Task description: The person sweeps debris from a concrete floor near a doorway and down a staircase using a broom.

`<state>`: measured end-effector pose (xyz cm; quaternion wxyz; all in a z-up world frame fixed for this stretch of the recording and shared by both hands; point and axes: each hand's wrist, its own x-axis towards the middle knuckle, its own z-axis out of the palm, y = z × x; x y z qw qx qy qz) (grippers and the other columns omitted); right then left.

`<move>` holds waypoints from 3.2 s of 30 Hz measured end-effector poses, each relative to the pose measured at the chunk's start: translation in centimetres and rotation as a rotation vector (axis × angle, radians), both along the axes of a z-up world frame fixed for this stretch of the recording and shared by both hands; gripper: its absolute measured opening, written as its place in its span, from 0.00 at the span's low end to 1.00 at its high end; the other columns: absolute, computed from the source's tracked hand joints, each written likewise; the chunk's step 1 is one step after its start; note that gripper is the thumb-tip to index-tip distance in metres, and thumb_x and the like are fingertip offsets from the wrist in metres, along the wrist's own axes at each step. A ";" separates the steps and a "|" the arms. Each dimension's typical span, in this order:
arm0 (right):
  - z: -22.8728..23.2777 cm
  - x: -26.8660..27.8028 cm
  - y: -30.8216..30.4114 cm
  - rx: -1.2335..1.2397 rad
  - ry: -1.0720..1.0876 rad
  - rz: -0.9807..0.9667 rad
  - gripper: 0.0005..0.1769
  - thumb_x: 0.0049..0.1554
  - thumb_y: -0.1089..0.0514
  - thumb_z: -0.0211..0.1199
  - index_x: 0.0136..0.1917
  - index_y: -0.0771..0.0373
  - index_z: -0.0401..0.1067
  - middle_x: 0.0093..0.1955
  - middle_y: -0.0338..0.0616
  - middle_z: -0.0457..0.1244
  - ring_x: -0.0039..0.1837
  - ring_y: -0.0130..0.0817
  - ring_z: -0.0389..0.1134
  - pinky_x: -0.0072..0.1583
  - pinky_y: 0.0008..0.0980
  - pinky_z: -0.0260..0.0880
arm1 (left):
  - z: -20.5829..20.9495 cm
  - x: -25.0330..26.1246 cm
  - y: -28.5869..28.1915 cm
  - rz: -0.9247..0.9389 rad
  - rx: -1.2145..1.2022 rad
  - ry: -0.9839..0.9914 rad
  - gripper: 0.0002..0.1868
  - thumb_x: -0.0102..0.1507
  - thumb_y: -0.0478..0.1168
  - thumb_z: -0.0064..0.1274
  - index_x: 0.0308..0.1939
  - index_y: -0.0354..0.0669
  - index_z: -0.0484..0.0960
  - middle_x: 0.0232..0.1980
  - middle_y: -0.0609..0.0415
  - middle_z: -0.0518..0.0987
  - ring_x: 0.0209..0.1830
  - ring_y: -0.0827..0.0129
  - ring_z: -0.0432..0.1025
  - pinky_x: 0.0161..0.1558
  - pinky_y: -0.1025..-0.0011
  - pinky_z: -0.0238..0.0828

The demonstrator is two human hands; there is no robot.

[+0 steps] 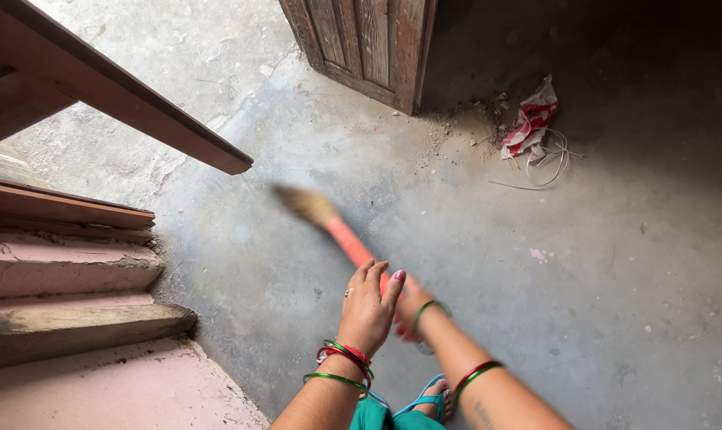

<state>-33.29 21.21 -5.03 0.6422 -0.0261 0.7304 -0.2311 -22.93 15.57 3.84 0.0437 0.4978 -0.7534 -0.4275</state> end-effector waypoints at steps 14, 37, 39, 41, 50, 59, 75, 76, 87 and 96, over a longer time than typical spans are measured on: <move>18.5 -12.6 5.0 -0.237 0.108 -0.033 0.23 0.55 0.64 0.57 0.64 0.51 0.70 0.40 0.40 0.65 0.35 0.37 0.70 0.35 0.36 0.71 | 13.8 -6.4 4.1 -0.069 0.030 0.303 0.30 0.68 0.57 0.44 0.65 0.38 0.73 0.67 0.40 0.72 0.69 0.49 0.65 0.67 0.59 0.60; 36.0 -5.4 -0.7 -0.235 0.206 -0.062 0.15 0.61 0.53 0.52 0.55 0.58 0.76 0.37 0.42 0.61 0.39 0.38 0.73 0.37 0.34 0.72 | 25.8 -4.2 -4.8 -0.223 0.458 0.506 0.34 0.67 0.59 0.44 0.68 0.37 0.70 0.63 0.41 0.77 0.62 0.54 0.73 0.63 0.63 0.68; 36.6 -3.6 -2.0 -0.212 0.207 -0.094 0.14 0.62 0.53 0.56 0.56 0.61 0.75 0.38 0.44 0.62 0.38 0.38 0.73 0.36 0.34 0.71 | 25.2 -3.6 -7.0 -0.255 0.439 0.532 0.34 0.68 0.59 0.44 0.69 0.37 0.70 0.67 0.43 0.74 0.69 0.60 0.69 0.67 0.65 0.64; 37.2 -1.7 -3.3 -0.143 0.240 -0.056 0.19 0.57 0.63 0.57 0.62 0.56 0.69 0.45 0.37 0.65 0.40 0.39 0.74 0.39 0.36 0.74 | 24.4 -2.9 -8.8 -0.277 0.469 0.546 0.34 0.68 0.58 0.43 0.68 0.37 0.70 0.68 0.43 0.75 0.70 0.60 0.68 0.68 0.66 0.61; 28.7 1.1 -6.5 0.181 0.403 0.513 0.32 0.55 0.63 0.58 0.73 0.60 0.56 0.52 0.54 0.71 0.43 0.40 0.73 0.44 0.39 0.73 | 17.3 0.5 -11.4 -0.234 0.625 0.443 0.34 0.68 0.57 0.44 0.69 0.34 0.68 0.66 0.41 0.76 0.69 0.58 0.70 0.67 0.66 0.64; 20.0 0.2 -6.3 0.191 0.279 0.584 0.27 0.55 0.53 0.61 0.67 0.59 0.64 0.54 0.52 0.71 0.54 0.48 0.76 0.55 0.43 0.74 | 9.6 0.5 -11.4 -0.226 0.469 0.255 0.34 0.67 0.61 0.44 0.67 0.39 0.72 0.67 0.42 0.73 0.67 0.56 0.69 0.66 0.64 0.64; 13.9 -8.4 -0.1 0.347 0.640 0.255 0.28 0.59 0.42 0.63 0.70 0.44 0.62 0.57 0.47 0.70 0.60 0.50 0.71 0.61 0.47 0.72 | 7.0 -6.9 -8.4 -0.370 0.401 0.109 0.33 0.68 0.61 0.42 0.67 0.41 0.70 0.71 0.45 0.69 0.73 0.54 0.61 0.70 0.61 0.56; 14.7 -8.4 -0.2 0.311 0.646 0.259 0.30 0.58 0.43 0.64 0.71 0.44 0.61 0.56 0.49 0.70 0.59 0.50 0.72 0.60 0.47 0.72 | 6.8 -7.1 -8.2 -0.354 0.360 0.133 0.33 0.68 0.60 0.42 0.67 0.41 0.71 0.72 0.45 0.68 0.74 0.53 0.61 0.71 0.61 0.56; 11.1 -4.2 -4.4 0.065 0.453 0.731 0.26 0.58 0.44 0.60 0.70 0.38 0.62 0.61 0.42 0.69 0.63 0.47 0.69 0.64 0.45 0.71 | 5.2 -5.9 -9.7 -0.236 0.289 0.119 0.32 0.67 0.59 0.44 0.65 0.40 0.73 0.73 0.41 0.66 0.75 0.51 0.58 0.72 0.60 0.53; 9.3 -4.0 -8.0 0.187 0.482 0.568 0.27 0.60 0.45 0.59 0.71 0.42 0.60 0.59 0.42 0.70 0.63 0.45 0.71 0.64 0.44 0.71 | 4.1 -4.4 -13.7 -0.198 0.210 0.117 0.30 0.67 0.58 0.45 0.64 0.41 0.74 0.71 0.42 0.69 0.73 0.52 0.61 0.71 0.60 0.56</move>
